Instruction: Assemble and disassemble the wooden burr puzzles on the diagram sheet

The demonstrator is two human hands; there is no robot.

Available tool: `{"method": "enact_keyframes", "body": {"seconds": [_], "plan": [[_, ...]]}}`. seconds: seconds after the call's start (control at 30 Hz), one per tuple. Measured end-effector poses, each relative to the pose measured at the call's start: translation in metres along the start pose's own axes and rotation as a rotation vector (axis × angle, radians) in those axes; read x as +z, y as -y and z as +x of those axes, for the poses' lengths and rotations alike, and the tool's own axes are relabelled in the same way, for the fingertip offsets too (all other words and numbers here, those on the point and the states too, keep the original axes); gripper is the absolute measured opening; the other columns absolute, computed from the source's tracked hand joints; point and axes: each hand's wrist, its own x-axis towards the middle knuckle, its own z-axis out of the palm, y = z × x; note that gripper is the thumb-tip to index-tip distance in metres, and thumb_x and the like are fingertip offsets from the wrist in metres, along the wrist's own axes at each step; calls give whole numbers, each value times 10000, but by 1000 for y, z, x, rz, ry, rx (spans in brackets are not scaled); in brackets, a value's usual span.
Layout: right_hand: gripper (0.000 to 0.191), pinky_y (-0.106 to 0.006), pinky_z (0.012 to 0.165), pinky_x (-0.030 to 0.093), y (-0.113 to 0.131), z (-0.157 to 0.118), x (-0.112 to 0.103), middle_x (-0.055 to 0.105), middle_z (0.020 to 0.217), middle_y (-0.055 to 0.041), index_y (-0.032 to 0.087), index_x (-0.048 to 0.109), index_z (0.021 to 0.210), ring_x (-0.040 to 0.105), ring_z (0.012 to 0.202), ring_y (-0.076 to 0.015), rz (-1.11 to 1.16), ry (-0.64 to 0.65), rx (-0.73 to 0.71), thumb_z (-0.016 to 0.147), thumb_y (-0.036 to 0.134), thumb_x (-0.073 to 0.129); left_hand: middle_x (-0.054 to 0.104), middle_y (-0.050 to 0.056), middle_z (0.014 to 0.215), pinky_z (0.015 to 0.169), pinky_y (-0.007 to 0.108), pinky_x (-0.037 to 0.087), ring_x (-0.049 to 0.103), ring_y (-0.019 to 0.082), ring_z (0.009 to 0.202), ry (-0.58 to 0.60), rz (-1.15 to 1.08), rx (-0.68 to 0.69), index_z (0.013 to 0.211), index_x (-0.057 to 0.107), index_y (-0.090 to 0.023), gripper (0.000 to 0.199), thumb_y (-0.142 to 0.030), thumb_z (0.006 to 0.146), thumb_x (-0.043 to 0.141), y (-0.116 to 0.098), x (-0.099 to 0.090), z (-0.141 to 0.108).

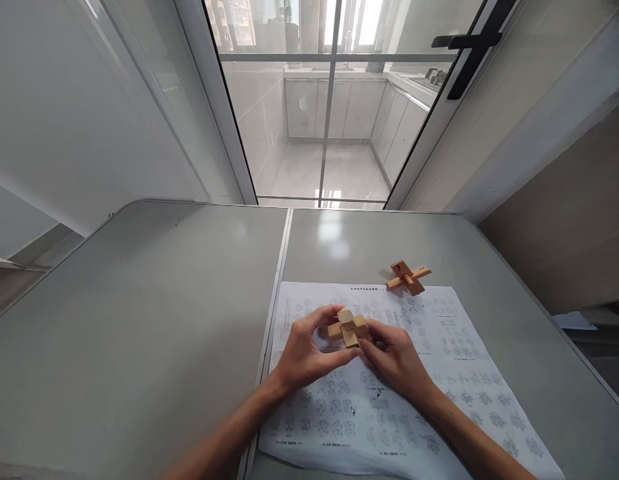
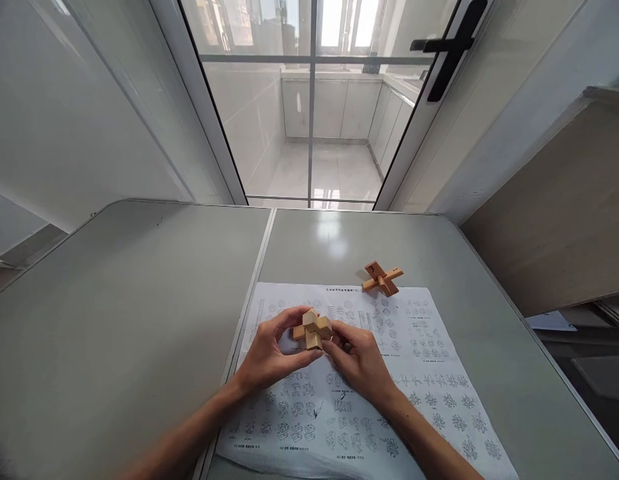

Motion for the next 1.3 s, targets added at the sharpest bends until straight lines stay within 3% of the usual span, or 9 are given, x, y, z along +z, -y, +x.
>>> {"method": "enact_keyframes", "body": {"seconds": [0.3, 0.5, 0.77, 0.93, 1.03, 1.17, 1.23, 1.3], "plan": [[239, -269, 552, 395, 2, 2, 0, 533, 593, 44, 174, 713, 974, 465, 552, -141, 39, 24, 70, 962, 407, 660, 779, 100, 1222, 1063, 395, 574, 733, 275, 1158, 87, -68, -51, 1306, 690, -182, 548, -339, 816, 879, -3, -7, 6], [102, -264, 560, 407, 2, 1, 1, 568, 563, 60, 197, 655, 895, 494, 520, -136, 8, 15, 34, 929, 293, 650, 777, 74, 1121, 960, 352, 587, 725, 242, 1036, 152, 25, -48, 1281, 700, -178, 514, -369, 832, 862, -1, -11, 6], [140, -258, 548, 376, 1, 6, -1, 515, 600, 57, 199, 657, 867, 441, 554, -134, -38, 17, 20, 906, 331, 683, 765, 90, 1184, 994, 364, 576, 725, 265, 1098, 166, 27, -47, 1374, 658, -172, 566, -413, 889, 822, -2, -11, 5], [202, -257, 567, 369, -3, 5, 0, 512, 619, 50, 206, 574, 752, 421, 564, -120, -99, 11, -44, 919, 281, 659, 754, 60, 1090, 932, 342, 568, 698, 239, 1012, 295, 99, -23, 1276, 709, -172, 490, -400, 864, 844, -9, -15, 6], [183, -251, 561, 366, -3, 7, -2, 514, 654, 50, 205, 569, 796, 422, 582, -118, -96, 76, -72, 929, 281, 669, 750, 79, 1137, 948, 362, 572, 699, 245, 1023, 280, 80, -4, 1320, 680, -173, 516, -386, 875, 829, -7, -14, 6], [154, -250, 536, 363, 4, 10, -7, 528, 684, 51, 208, 571, 882, 444, 578, -116, -67, 131, -55, 925, 296, 690, 740, 75, 1055, 877, 353, 584, 695, 217, 917, 230, -10, -49, 1443, 600, -173, 628, -406, 901, 816, 1, -11, 6], [131, -250, 533, 380, 6, 10, -9, 573, 715, 43, 206, 603, 989, 472, 580, -120, -34, 142, -50, 924, 281, 690, 739, 79, 1062, 885, 362, 586, 697, 222, 929, 229, -70, -75, 1454, 593, -179, 640, -423, 906, 816, 2, -10, 7], [233, -252, 549, 410, 5, 9, -10, 637, 790, 25, 210, 604, 1134, 515, 603, -126, 6, 141, -52, 928, 274, 690, 741, 92, 1115, 929, 386, 585, 704, 233, 971, 221, -103, -91, 1442, 600, -182, 626, -427, 908, 815, 2, -10, 7]]}}
